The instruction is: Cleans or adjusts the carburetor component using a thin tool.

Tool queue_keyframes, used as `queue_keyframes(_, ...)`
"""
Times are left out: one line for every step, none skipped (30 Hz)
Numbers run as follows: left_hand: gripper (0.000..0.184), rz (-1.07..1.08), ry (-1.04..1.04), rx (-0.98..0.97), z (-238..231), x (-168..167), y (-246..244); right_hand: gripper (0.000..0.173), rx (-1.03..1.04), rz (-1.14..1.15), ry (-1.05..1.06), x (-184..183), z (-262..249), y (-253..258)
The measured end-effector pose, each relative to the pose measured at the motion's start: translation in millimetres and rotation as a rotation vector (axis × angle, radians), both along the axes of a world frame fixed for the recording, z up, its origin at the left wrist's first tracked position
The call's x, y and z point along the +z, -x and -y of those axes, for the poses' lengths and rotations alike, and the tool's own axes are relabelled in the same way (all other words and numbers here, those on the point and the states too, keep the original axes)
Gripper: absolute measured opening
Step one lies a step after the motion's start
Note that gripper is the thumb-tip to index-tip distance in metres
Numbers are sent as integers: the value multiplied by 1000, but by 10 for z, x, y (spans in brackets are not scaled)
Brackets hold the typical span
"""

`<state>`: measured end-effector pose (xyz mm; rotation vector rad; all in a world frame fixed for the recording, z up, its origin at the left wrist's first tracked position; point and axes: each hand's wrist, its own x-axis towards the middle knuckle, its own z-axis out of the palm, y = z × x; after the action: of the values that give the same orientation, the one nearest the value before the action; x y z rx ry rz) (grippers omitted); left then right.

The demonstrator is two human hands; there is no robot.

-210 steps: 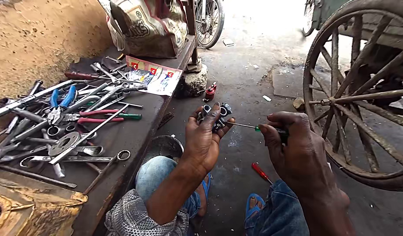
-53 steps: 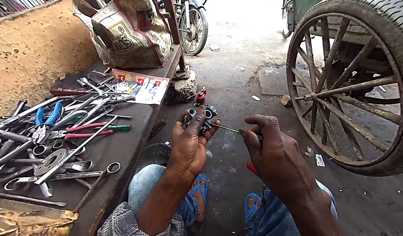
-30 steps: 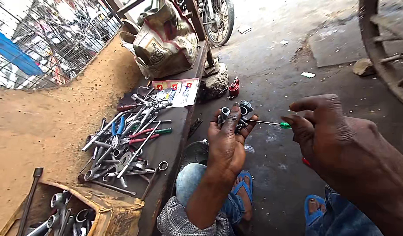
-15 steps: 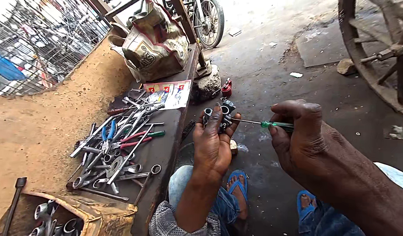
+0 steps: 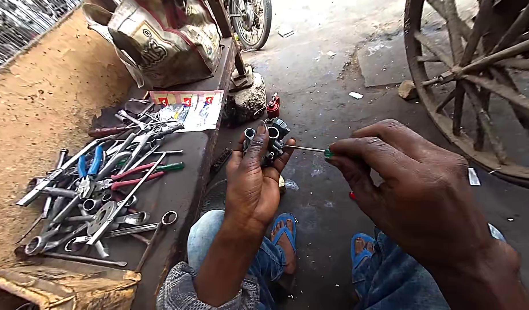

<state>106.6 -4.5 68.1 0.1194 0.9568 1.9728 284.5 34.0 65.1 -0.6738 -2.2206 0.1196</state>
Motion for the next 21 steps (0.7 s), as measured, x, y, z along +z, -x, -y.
queue_keyframes(29, -1, 0, 1, 2, 2, 4, 17, -4, -1, -1, -6, -3, 9)
queue_keyframes(30, 0, 0, -1, 4, 1, 7, 17, -10, -1, 0, -12, -6, 17)
queue_keyframes(31, 1, 1, -3, 4, 1, 10, 16, -16, 1, 1, -15, -8, 22)
queue_keyframes(31, -1, 5, -4, 1, 2, 11, 16, -21, 6, 2, -17, -9, 25)
queue_keyframes(32, -1, 8, -1, -1, 3, 13, 17, -24, 8, 1, -19, -7, 29)
queue_keyframes(32, -2, 8, 1, -2, 3, 14, 17, -26, 13, -1, -21, 1, 33)
queue_keyframes(32, -5, 8, 3, -1, 3, 15, 17, -25, 15, -6, -21, 13, 38)
queue_keyframes(33, -9, 6, 3, 0, 2, 14, 17, -23, 17, -14, -20, 25, 43)
queue_keyframes(33, -12, 4, 3, -1, 3, 12, 17, -16, 16, -27, -19, 34, 48)
queue_keyframes(33, -13, 3, 4, -3, 2, 11, 17, -9, 7, -43, -20, 38, 56)
queue_keyframes(32, -17, 3, 1, -2, 0, 10, 16, 0, -4, -63, -26, 39, 66)
queue_keyframes(30, -22, 1, -3, 0, -5, 11, 16, 12, -16, -81, -36, 37, 75)
queue_keyframes(30, -27, 2, -8, 2, -9, 13, 17, 26, -24, -96, -47, 33, 84)
queue_keyframes(29, -30, 4, -10, 4, -13, 15, 17, 44, -32, -108, -59, 30, 93)
queue_keyframes(29, -34, 6, -11, 5, -17, 16, 18, 64, -47, -119, -72, 26, 103)
queue_keyframes(30, -35, 6, -13, 5, -20, 18, 18, 77, -61, -127, -81, 24, 112)
queue_keyframes(31, -36, 6, -15, 4, -21, 23, 18, 86, -70, -129, -86, 23, 121)
queue_keyframes(33, -34, 6, -14, 5, -20, 27, 18, 90, -71, -126, -93, 22, 129)
queue_keyframes(34, -31, 10, -10, 4, -17, 29, 18, 91, -65, -116, -100, 23, 134)
queue_keyframes(35, -29, 8, -7, 3, -12, 31, 18, 84, -56, -105, -104, 21, 136)
queue_keyframes(35, -27, 2, -5, 2, -10, 34, 18, 70, -46, -89, -105, 19, 136)
